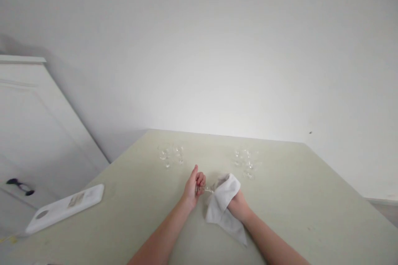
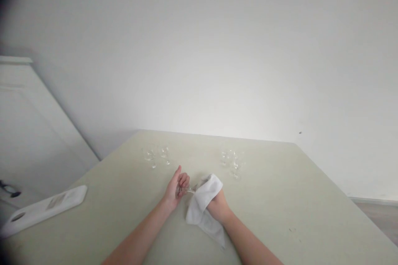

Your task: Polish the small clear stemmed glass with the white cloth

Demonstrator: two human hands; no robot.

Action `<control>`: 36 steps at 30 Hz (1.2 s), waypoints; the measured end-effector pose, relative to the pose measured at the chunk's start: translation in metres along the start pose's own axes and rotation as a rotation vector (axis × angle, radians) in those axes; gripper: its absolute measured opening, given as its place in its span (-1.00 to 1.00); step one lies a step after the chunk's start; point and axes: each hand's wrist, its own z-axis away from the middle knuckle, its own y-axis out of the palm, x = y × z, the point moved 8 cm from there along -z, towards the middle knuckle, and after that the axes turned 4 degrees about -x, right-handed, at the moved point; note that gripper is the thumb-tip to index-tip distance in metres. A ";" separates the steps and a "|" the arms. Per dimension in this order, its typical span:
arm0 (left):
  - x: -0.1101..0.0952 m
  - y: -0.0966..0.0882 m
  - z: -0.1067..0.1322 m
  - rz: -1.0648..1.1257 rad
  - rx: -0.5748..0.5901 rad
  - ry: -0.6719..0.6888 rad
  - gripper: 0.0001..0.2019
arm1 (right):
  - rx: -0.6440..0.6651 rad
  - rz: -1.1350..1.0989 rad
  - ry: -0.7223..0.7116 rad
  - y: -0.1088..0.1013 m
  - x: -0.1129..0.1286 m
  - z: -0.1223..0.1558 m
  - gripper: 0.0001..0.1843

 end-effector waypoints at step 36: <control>0.002 0.005 0.001 0.097 0.086 0.036 -0.43 | 0.126 -0.060 0.267 -0.005 -0.040 0.007 -0.59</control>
